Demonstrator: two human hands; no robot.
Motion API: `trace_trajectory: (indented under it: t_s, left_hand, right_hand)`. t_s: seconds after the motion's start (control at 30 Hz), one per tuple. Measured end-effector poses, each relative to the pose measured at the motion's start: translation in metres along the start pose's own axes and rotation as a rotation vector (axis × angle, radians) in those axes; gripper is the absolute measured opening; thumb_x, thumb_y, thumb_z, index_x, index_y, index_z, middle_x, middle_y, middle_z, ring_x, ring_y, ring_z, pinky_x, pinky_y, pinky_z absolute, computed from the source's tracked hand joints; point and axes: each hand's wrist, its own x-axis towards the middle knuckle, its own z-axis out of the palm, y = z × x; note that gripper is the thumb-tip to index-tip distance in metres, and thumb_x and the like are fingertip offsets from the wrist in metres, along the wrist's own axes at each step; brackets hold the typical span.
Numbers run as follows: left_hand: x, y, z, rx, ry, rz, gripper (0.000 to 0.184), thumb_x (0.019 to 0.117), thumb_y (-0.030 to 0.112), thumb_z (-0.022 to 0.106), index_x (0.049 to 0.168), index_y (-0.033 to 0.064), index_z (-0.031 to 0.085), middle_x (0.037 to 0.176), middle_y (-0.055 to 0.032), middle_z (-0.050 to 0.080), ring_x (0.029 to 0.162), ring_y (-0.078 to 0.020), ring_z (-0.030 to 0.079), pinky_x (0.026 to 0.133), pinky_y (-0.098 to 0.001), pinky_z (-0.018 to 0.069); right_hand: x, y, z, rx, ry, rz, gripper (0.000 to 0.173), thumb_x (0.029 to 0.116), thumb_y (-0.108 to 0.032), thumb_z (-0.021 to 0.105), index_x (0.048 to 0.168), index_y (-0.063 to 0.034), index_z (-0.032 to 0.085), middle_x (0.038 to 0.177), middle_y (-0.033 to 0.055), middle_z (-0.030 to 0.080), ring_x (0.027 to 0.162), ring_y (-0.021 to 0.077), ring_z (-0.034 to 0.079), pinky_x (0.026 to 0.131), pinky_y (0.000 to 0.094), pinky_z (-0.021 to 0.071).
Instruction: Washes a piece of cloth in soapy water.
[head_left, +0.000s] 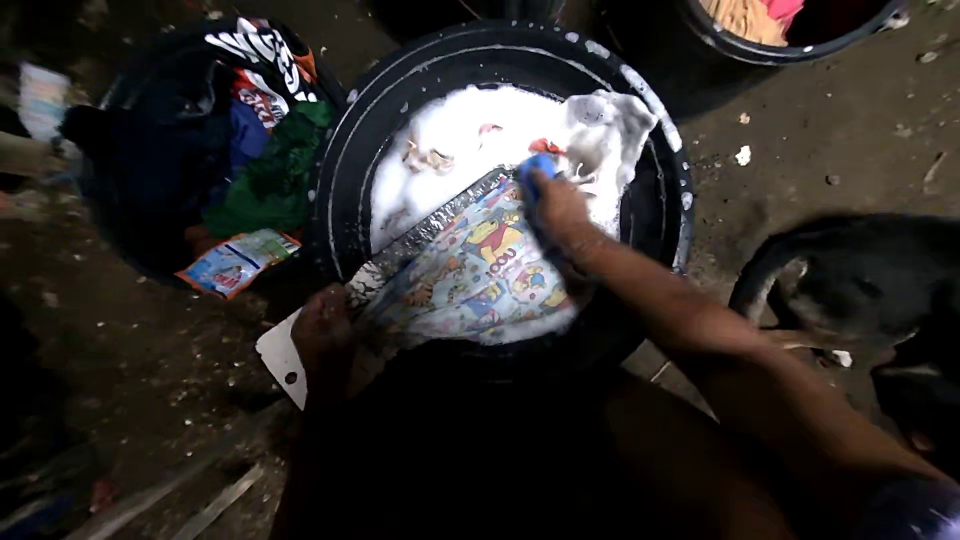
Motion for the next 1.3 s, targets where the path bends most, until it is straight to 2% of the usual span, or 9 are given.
trace_trajectory:
  t_s: [0.1, 0.2, 0.43, 0.7, 0.93, 1.03, 1.13, 1.2, 1.3]
  left_hand:
    - [-0.003, 0.005, -0.004, -0.025, -0.039, -0.034, 0.042, 0.1097, 0.022, 0.042, 0.114, -0.012, 0.066, 0.105, -0.0263, 0.07, 0.096, -0.0271, 0.068, 0.092, -0.0457, 0.0544]
    - [0.003, 0.0, -0.001, -0.072, 0.008, -0.04, 0.046, 0.1105, 0.027, 0.039, 0.109, -0.0083, 0.067, 0.092, -0.0158, 0.067, 0.077, -0.0134, 0.061, 0.076, -0.0349, 0.0537]
    - [0.004, -0.005, 0.0, -0.081, -0.005, 0.02, 0.043, 0.1098, 0.022, 0.043, 0.108, -0.0128, 0.067, 0.097, -0.0229, 0.069, 0.085, -0.0177, 0.065, 0.083, -0.0373, 0.0556]
    - [0.005, 0.007, -0.003, -0.05, -0.025, -0.082, 0.048, 0.1112, 0.028, 0.036, 0.111, -0.0084, 0.068, 0.096, -0.0192, 0.068, 0.083, -0.0181, 0.064, 0.081, -0.0396, 0.0544]
    - [0.003, 0.001, 0.0, -0.169, -0.01, -0.092, 0.042, 0.1103, 0.027, 0.043, 0.107, -0.0084, 0.067, 0.096, -0.0138, 0.069, 0.081, -0.0104, 0.065, 0.079, -0.0328, 0.0566]
    - [0.002, -0.001, 0.002, -0.168, -0.012, 0.001, 0.042, 0.1089, 0.024, 0.045, 0.111, -0.012, 0.066, 0.101, -0.0195, 0.069, 0.089, -0.0137, 0.066, 0.086, -0.0336, 0.0555]
    - [-0.003, -0.005, 0.004, -0.159, -0.005, 0.037, 0.039, 0.1082, 0.021, 0.047, 0.112, -0.0123, 0.066, 0.103, -0.0219, 0.07, 0.091, -0.0158, 0.067, 0.088, -0.0349, 0.0563]
    - [0.0, -0.003, 0.005, -0.16, -0.006, 0.048, 0.037, 0.1078, 0.019, 0.048, 0.112, -0.012, 0.067, 0.102, -0.022, 0.071, 0.091, -0.016, 0.068, 0.088, -0.0351, 0.057]
    - [0.001, -0.001, 0.009, -0.118, -0.016, 0.076, 0.036, 0.1075, 0.02, 0.048, 0.113, -0.0111, 0.066, 0.097, -0.0196, 0.069, 0.085, -0.0153, 0.067, 0.083, -0.0341, 0.0576]
  right_hand:
    - [-0.086, -0.097, 0.038, 0.121, -0.167, -0.481, 0.049, 0.0974, -0.011, 0.063, 0.146, -0.0145, 0.059, 0.122, 0.0264, 0.068, 0.109, 0.0439, 0.067, 0.09, 0.0585, 0.0547]
    - [-0.112, -0.129, 0.044, 0.177, -0.365, -0.73, 0.05, 0.0998, -0.002, 0.057, 0.147, -0.0166, 0.059, 0.128, 0.0288, 0.064, 0.114, 0.0472, 0.064, 0.093, 0.0616, 0.0526]
    - [0.021, -0.006, -0.007, 0.0, -0.057, -0.02, 0.055, 0.1024, -0.014, 0.056, 0.156, -0.0215, 0.046, 0.135, 0.0332, 0.058, 0.117, 0.0534, 0.062, 0.091, 0.0688, 0.0507]
    - [-0.098, -0.134, 0.045, 0.147, -0.292, -0.742, 0.047, 0.1003, -0.007, 0.06, 0.147, -0.0176, 0.059, 0.12, 0.0278, 0.066, 0.107, 0.0456, 0.066, 0.087, 0.0598, 0.0548]
    - [0.03, -0.013, -0.01, -0.043, -0.081, -0.058, 0.056, 0.1019, -0.014, 0.057, 0.156, -0.0224, 0.046, 0.139, 0.0334, 0.055, 0.117, 0.0532, 0.062, 0.091, 0.0677, 0.0514]
    - [0.06, 0.004, -0.028, 0.373, -0.027, 0.032, 0.046, 0.1084, -0.014, 0.041, 0.154, -0.0051, 0.043, 0.143, 0.0302, 0.055, 0.125, 0.0437, 0.06, 0.101, 0.0605, 0.0491]
    - [0.054, -0.018, -0.018, 0.92, -0.05, -0.042, 0.059, 0.1104, -0.025, 0.042, 0.162, -0.0088, 0.02, 0.135, 0.022, 0.058, 0.102, 0.0251, 0.069, 0.084, 0.0414, 0.0606]
    - [0.038, -0.038, -0.007, 0.695, -0.085, -0.237, 0.048, 0.1062, -0.015, 0.05, 0.149, 0.0034, 0.038, 0.131, 0.0246, 0.061, 0.109, 0.0284, 0.067, 0.095, 0.0442, 0.0565]
    - [0.03, -0.054, 0.02, 0.165, -0.137, -0.525, 0.035, 0.1004, -0.016, 0.06, 0.133, -0.0036, 0.064, 0.13, 0.0262, 0.062, 0.127, 0.044, 0.056, 0.105, 0.0602, 0.0455]
